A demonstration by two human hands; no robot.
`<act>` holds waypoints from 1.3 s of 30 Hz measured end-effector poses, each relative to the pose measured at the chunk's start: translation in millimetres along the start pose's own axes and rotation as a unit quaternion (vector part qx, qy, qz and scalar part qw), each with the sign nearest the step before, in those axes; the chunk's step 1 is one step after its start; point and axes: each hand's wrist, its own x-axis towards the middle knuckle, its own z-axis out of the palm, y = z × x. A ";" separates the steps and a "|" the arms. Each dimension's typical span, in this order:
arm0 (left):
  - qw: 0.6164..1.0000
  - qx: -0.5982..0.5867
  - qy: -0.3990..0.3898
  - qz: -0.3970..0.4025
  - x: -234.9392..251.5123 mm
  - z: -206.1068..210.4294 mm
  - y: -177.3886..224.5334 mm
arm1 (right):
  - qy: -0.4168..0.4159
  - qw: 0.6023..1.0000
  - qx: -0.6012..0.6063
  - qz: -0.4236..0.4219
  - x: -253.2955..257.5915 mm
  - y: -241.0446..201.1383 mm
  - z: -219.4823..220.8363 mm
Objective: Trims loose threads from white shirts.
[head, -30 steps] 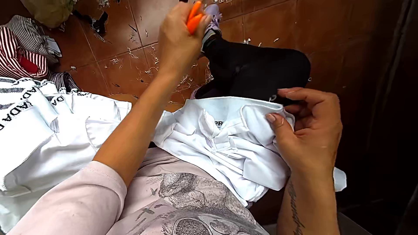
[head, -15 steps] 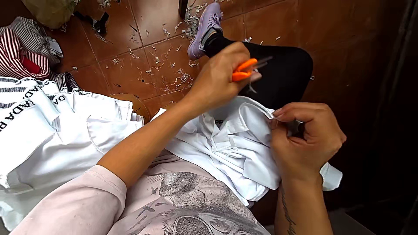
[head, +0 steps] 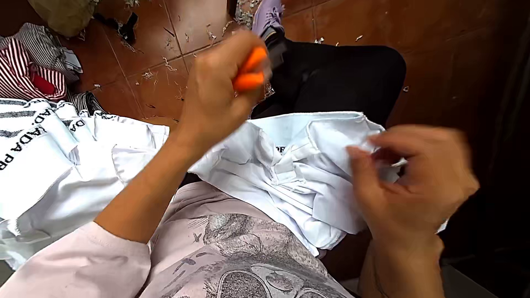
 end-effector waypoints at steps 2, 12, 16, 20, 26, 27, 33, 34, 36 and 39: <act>0.993 -0.106 -0.055 0.021 -25.8 9.4 21.4 | -0.118 0.993 0.022 -0.019 -7.6 -12.3 -1.5; 0.958 -0.225 -0.176 -0.034 -66.2 52.8 20.6 | -0.146 0.987 0.003 0.067 -37.6 -27.4 22.6; 0.972 -0.167 -0.160 0.044 -65.2 50.0 20.1 | -0.089 0.978 0.159 0.098 -39.0 -29.7 13.9; 0.972 -0.093 -0.188 0.105 -58.1 34.9 31.4 | -0.030 0.939 0.323 0.115 -33.9 -32.3 12.8; 0.945 0.017 -0.263 0.195 -26.6 0.4 46.1 | -0.048 0.937 0.336 0.077 -26.9 -22.6 8.7; 0.940 0.020 -0.274 0.202 -22.6 -1.0 47.8 | -0.057 0.937 0.337 0.072 -25.8 -21.6 7.8; 0.906 0.052 -0.357 0.221 -7.2 -2.2 55.8 | -0.092 0.943 0.318 0.044 -21.7 -17.6 1.8; 0.901 0.051 -0.366 0.227 -6.8 -0.5 57.2 | -0.099 0.944 0.313 0.039 -20.7 -17.2 1.1; 0.896 0.049 -0.375 0.233 -6.6 3.1 60.6 | -0.110 0.948 0.299 0.025 -17.4 -17.0 0.2; 0.891 0.045 -0.384 0.239 -7.2 7.3 63.9 | -0.117 0.952 0.283 0.009 -13.6 -17.8 1.4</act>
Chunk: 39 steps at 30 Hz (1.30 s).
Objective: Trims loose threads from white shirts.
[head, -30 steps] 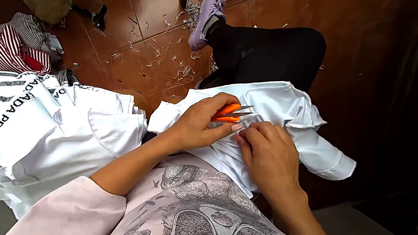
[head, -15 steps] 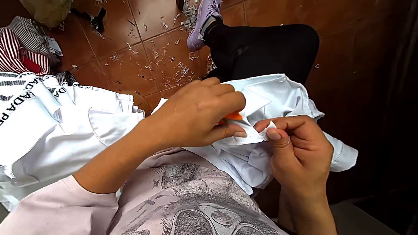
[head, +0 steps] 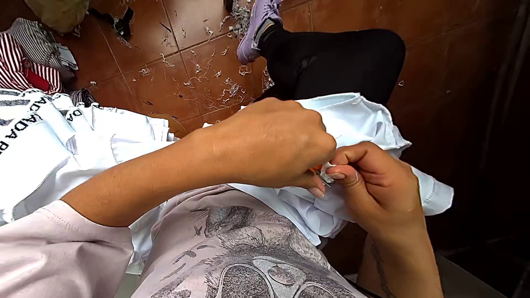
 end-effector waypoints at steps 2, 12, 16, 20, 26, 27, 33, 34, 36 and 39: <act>1.000 0.001 -0.006 0.000 -0.1 0.8 -0.4 | 0.002 1.000 0.001 0.000 0.9 0.6 3.0; 0.999 -0.018 0.042 -0.015 -13.7 26.0 -8.5 | 0.038 0.997 0.065 0.016 12.4 12.4 14.2; 0.969 -0.101 0.214 -0.074 -38.1 21.3 -17.7 | 0.311 0.935 0.116 0.123 42.6 30.6 -30.4; 0.947 -0.129 0.260 -0.135 -65.1 42.5 -9.9 | 0.298 0.916 -0.129 0.234 45.2 45.6 -52.3; 0.968 -0.043 0.211 -0.128 -57.3 92.2 9.1 | 0.134 0.986 -0.102 0.006 5.5 -8.6 5.9; 0.970 -0.013 0.215 -0.118 -53.3 97.0 9.3 | 0.113 0.992 -0.059 -0.001 0.7 -12.7 15.1; 0.944 -0.158 0.268 -0.112 -49.6 72.2 1.8 | 0.045 0.996 -0.073 0.001 -13.7 -9.1 45.5; 0.935 -0.187 0.277 -0.117 -49.2 66.9 2.0 | 0.046 0.996 -0.071 -0.004 -12.8 -9.7 47.3; 0.928 -0.212 0.281 -0.120 -46.7 60.7 3.9 | 0.032 0.998 -0.054 -0.002 -10.2 -11.9 46.7; 0.907 -0.243 0.313 -0.142 -41.5 62.3 7.0 | 0.032 0.999 -0.008 0.017 -7.8 -12.7 43.5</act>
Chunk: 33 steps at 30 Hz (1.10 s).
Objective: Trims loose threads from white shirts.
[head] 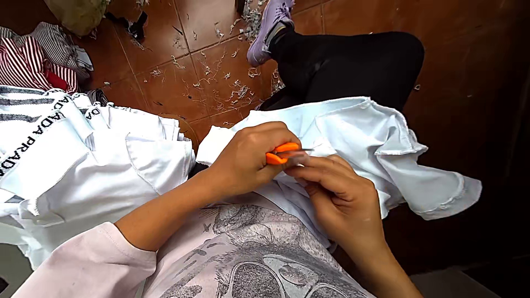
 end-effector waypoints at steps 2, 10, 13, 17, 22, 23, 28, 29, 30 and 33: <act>0.999 -0.020 0.021 -0.039 -1.9 0.8 0.2 | 0.010 0.999 0.046 0.026 -0.8 1.3 -1.6; 0.978 0.195 -0.059 -0.029 -15.6 -9.4 3.2 | 0.029 0.982 0.163 0.090 -2.0 6.3 -3.6; 0.970 0.228 -0.084 -0.031 -9.4 -6.9 6.7 | 0.024 0.985 0.151 0.077 -1.7 5.5 -3.4; 0.967 0.230 -0.112 -0.014 -2.1 -7.3 7.3 | 0.019 0.986 0.151 0.064 -0.4 5.7 -3.2; 0.972 0.203 -0.121 0.014 1.7 -5.0 5.7 | 0.014 0.986 0.159 0.051 1.9 4.9 -1.7; 0.973 0.200 -0.118 0.016 2.3 -4.3 4.7 | 0.014 0.986 0.159 0.048 2.1 4.9 -1.6; 0.976 0.180 -0.119 0.009 3.5 -3.0 -1.8 | 0.010 0.986 0.158 0.049 0.9 8.8 -0.1; 0.977 0.178 -0.116 0.009 3.7 -2.6 -3.0 | 0.009 0.986 0.156 0.050 0.7 9.6 0.5; 0.978 0.175 -0.113 0.011 3.8 -2.3 -4.2 | 0.007 0.987 0.150 0.054 0.4 9.7 -0.5; 0.985 0.143 -0.093 0.005 2.6 -3.9 -9.6 | 0.059 0.985 0.135 0.091 -5.8 13.7 -21.3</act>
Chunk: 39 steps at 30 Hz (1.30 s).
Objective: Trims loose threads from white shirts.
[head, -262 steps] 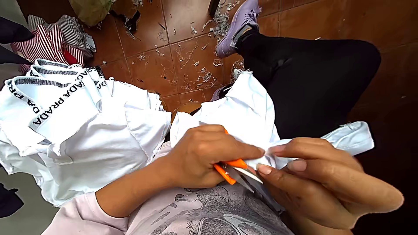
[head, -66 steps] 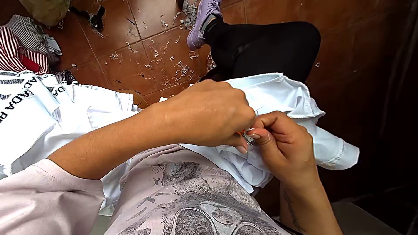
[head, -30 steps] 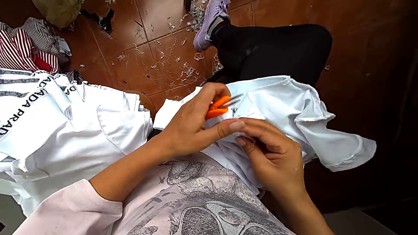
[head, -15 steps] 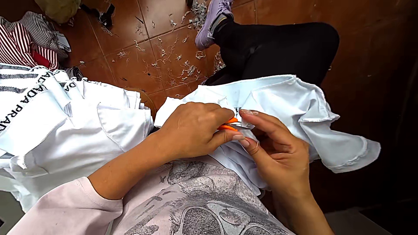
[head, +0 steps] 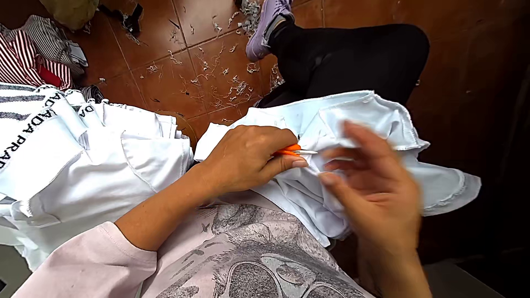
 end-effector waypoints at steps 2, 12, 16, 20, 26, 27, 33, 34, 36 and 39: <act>1.000 -0.010 0.006 -0.021 -4.8 -1.3 -6.0 | 0.146 0.989 0.022 0.003 -5.7 7.9 -29.1; 0.998 0.004 0.065 -0.027 -14.2 2.8 -8.4 | 0.131 0.866 -0.464 -0.134 -13.1 17.4 -23.3; 0.996 0.012 0.082 -0.038 -22.3 -2.6 -9.5 | 0.112 0.898 -0.406 -0.124 6.2 28.0 -11.9; 0.991 0.012 0.112 -0.078 -39.3 -10.6 -16.4 | 0.161 0.969 -0.160 -0.099 4.1 29.9 -38.8; 0.991 0.067 0.115 -0.025 -25.1 -12.8 -0.3 | 0.117 0.991 0.050 -0.048 1.8 13.1 -26.4; 0.991 0.071 0.118 -0.003 -17.3 -11.9 4.6 | 0.113 0.992 0.054 -0.032 2.0 8.7 -18.9; 0.991 0.045 0.105 0.073 22.2 1.6 20.5 | 0.136 0.989 0.054 -0.037 5.0 -0.6 -0.6; 0.990 0.056 0.102 0.079 24.7 1.5 20.7 | 0.138 0.988 0.047 -0.040 4.6 -2.9 -1.6; 0.986 0.104 0.092 0.091 27.4 -1.8 20.4 | 0.142 0.989 0.009 -0.051 2.1 -9.4 -5.3; 0.973 0.188 0.058 0.121 30.0 -9.4 23.4 | 0.157 0.981 -0.077 -0.085 -1.1 -18.3 -10.4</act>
